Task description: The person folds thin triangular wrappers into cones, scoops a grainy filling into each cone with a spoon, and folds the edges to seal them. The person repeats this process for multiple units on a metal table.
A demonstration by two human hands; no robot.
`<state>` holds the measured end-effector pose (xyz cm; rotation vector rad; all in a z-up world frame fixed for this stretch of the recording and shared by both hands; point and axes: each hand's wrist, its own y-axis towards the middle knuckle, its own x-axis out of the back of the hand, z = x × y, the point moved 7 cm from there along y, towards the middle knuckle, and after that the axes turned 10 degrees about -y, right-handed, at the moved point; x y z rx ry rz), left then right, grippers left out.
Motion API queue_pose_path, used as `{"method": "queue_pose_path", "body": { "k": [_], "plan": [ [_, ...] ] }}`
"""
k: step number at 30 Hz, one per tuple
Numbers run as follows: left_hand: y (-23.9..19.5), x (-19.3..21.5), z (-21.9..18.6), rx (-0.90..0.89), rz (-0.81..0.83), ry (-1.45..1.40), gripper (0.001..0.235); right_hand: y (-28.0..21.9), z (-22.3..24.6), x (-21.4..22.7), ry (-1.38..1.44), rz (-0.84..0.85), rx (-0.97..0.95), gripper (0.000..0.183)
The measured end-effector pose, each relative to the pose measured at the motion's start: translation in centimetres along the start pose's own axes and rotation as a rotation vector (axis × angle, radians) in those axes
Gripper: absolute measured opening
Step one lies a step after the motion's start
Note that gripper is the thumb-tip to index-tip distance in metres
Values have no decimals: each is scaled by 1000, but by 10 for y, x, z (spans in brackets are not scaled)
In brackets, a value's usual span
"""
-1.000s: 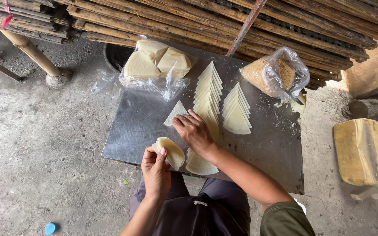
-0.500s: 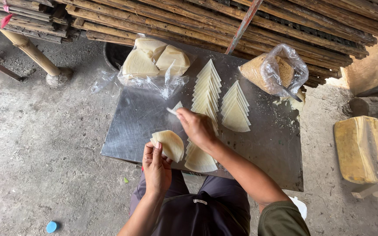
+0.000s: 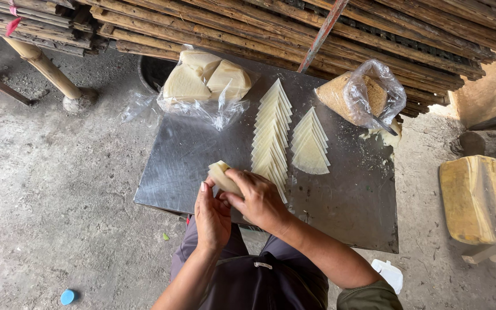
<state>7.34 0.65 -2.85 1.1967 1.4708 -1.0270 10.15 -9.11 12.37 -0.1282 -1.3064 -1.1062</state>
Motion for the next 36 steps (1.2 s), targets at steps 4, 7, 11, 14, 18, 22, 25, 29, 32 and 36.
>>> {"method": "queue_pose_path", "body": {
  "k": [4, 7, 11, 14, 18, 22, 25, 29, 32, 36],
  "plan": [
    [10, -32, -3, 91, -22, 415, 48, -3, -42, -25, 152, 232, -330, 22],
    [25, -64, -12, 107, 147, 774, 46, -6, -75, -27, 259, 198, -479, 16],
    [68, -84, -30, 5, 288, 1441, 41, -1, -126, -26, 554, 58, -602, 13],
    [117, -96, -48, -236, 427, 2131, 58, -5, -161, -28, 844, -77, -742, 17],
    [169, -97, -45, -382, 508, 2275, 64, -8, -184, -26, 1091, -177, -736, 18],
    [197, -83, -47, -279, 372, 2329, 18, -12, -193, -27, 1086, -180, -764, 19],
    [205, -81, -50, -283, 342, 2288, 20, -14, -202, -25, 1065, -193, -785, 19],
    [180, -87, -5, -627, 982, 2444, 47, -13, -217, -21, 1063, -220, -827, 18],
    [180, -71, 13, -563, 962, 2548, 60, -11, -217, -24, 1128, -222, -800, 19],
    [194, -64, -1, -406, 640, 2614, 58, -9, -222, -19, 1076, -242, -792, 19]
  ]
}}
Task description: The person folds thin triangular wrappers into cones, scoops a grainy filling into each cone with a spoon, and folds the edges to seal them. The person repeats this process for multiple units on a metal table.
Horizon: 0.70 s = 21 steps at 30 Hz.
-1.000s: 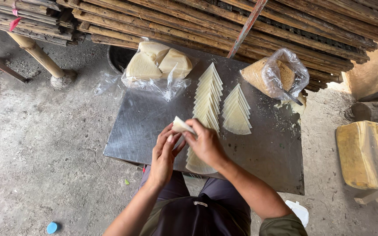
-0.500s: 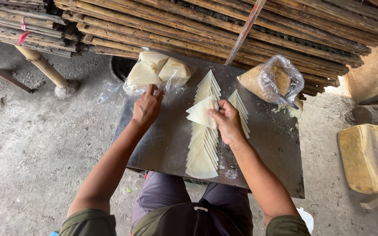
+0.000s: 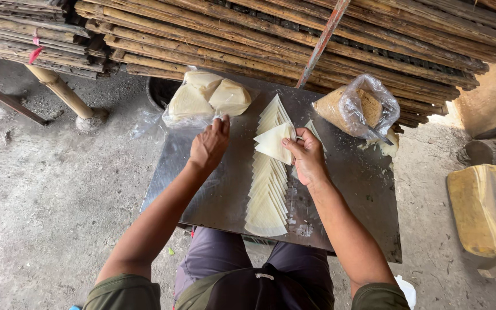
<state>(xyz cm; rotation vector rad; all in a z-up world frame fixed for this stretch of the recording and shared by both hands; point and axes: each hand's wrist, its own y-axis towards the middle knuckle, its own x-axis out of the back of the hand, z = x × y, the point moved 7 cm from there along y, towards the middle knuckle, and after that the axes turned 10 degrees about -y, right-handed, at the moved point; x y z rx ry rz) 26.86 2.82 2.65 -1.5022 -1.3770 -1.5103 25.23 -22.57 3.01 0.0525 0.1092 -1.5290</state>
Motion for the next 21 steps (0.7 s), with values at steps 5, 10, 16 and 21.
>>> {"method": "queue_pose_path", "body": {
  "k": [5, 10, 16, 21],
  "plan": [
    [-23, 35, -15, -105, 32, -85, 25, 9, 10, 5, -189, -112, 10, 21],
    [-35, 101, -21, -95, 13, -287, 18, 29, 31, -32, -760, -192, 275, 15],
    [-27, 159, -12, -131, -256, -477, 13, 40, -23, -142, -1447, 24, 419, 12],
    [-27, 148, -14, -234, -117, -461, 11, 23, -51, -192, -1312, 82, 924, 15]
  ]
}}
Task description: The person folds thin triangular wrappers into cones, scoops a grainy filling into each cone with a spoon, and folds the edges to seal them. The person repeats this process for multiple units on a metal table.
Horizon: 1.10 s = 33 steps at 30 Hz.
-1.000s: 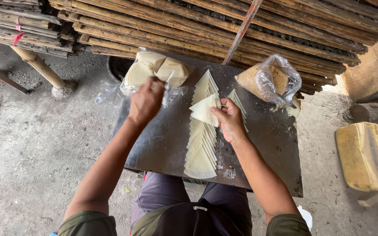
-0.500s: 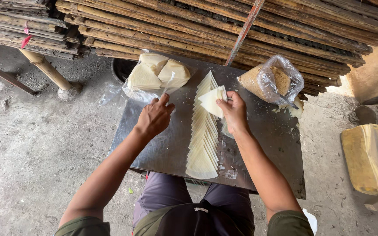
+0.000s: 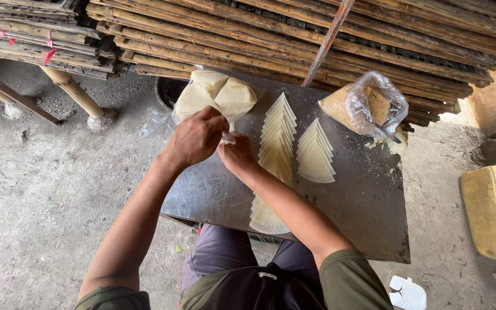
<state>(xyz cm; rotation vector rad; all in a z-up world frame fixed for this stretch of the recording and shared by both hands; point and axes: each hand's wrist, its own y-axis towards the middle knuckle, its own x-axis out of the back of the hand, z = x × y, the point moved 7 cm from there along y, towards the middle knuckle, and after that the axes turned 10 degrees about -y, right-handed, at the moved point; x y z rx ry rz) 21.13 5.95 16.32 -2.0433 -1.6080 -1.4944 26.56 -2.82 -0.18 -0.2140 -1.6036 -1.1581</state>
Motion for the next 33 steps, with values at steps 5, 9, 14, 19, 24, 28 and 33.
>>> {"method": "queue_pose_path", "body": {
  "k": [5, 9, 14, 19, 24, 28, 33],
  "plan": [
    [-13, -8, 7, -31, 158, -133, 14, 17, -22, -8, 114, 175, -106, 20],
    [-33, -28, 22, 127, 207, -482, 31, 5, -18, 40, 208, 130, 52, 28],
    [-48, -40, 68, 236, 60, -20, 22, -17, -71, 90, 277, 345, -370, 23],
    [-50, -94, 53, 49, 102, 46, 20, -4, -20, 115, 191, 221, -70, 35],
    [-44, -108, 57, 95, 99, 16, 33, -15, -29, 84, 2, 482, -211, 36],
    [-40, -88, 78, 343, -18, -13, 42, -18, -46, 86, -50, 305, -207, 28],
    [-21, -73, 67, 25, -145, 305, 47, -12, -52, 79, -48, 314, -232, 33]
  ]
}}
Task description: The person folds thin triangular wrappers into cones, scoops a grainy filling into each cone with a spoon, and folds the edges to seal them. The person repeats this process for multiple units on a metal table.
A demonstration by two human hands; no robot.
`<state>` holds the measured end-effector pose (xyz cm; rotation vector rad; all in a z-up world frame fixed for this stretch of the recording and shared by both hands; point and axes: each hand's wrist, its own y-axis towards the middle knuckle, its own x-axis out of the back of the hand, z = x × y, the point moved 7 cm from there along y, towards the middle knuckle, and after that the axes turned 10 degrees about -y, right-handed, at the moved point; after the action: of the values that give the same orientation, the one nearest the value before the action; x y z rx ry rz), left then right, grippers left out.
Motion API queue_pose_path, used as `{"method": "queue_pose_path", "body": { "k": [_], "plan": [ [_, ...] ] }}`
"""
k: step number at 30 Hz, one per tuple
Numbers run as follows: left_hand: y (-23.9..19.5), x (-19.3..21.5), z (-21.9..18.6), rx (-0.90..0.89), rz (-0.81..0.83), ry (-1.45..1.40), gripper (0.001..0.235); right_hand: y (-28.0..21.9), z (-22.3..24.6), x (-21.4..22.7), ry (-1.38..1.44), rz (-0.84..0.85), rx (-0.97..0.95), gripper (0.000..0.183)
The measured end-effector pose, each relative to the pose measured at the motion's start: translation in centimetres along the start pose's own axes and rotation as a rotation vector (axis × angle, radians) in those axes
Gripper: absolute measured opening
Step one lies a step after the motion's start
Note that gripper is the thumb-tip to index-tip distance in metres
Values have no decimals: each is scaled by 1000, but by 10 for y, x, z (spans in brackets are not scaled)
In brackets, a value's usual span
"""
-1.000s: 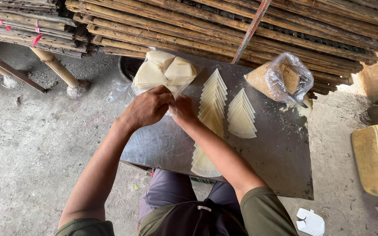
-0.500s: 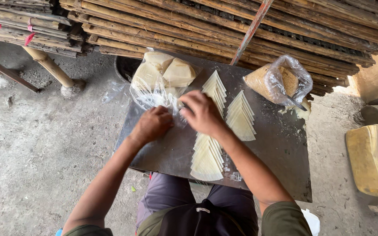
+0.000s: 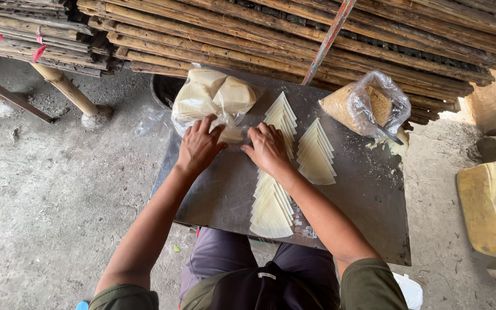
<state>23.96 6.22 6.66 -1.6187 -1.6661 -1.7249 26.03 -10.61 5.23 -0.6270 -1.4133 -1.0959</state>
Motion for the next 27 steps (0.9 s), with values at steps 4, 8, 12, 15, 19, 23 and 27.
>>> {"method": "queue_pose_path", "body": {
  "k": [4, 8, 12, 15, 19, 23, 27],
  "plan": [
    [10, -33, 8, -42, 348, 138, 22, 3, 5, -1, -26, 21, 8, 36],
    [6, -33, 5, -202, 367, 272, 17, -2, 15, -14, 229, 89, -63, 43],
    [-5, -7, -6, -293, 19, 265, 22, -21, 41, 2, -21, -157, 234, 36],
    [-10, -22, -1, -223, 222, 53, 31, -37, 44, -7, -21, 12, 271, 34],
    [-20, -17, -10, -252, 249, 39, 38, -40, 30, 12, 58, 0, 253, 30],
    [-24, -20, -28, -211, 304, -70, 42, -57, 1, 49, 188, -109, 227, 27],
    [-21, -24, -38, -155, 386, -29, 42, -73, -54, 74, 208, -18, 54, 20]
  ]
}}
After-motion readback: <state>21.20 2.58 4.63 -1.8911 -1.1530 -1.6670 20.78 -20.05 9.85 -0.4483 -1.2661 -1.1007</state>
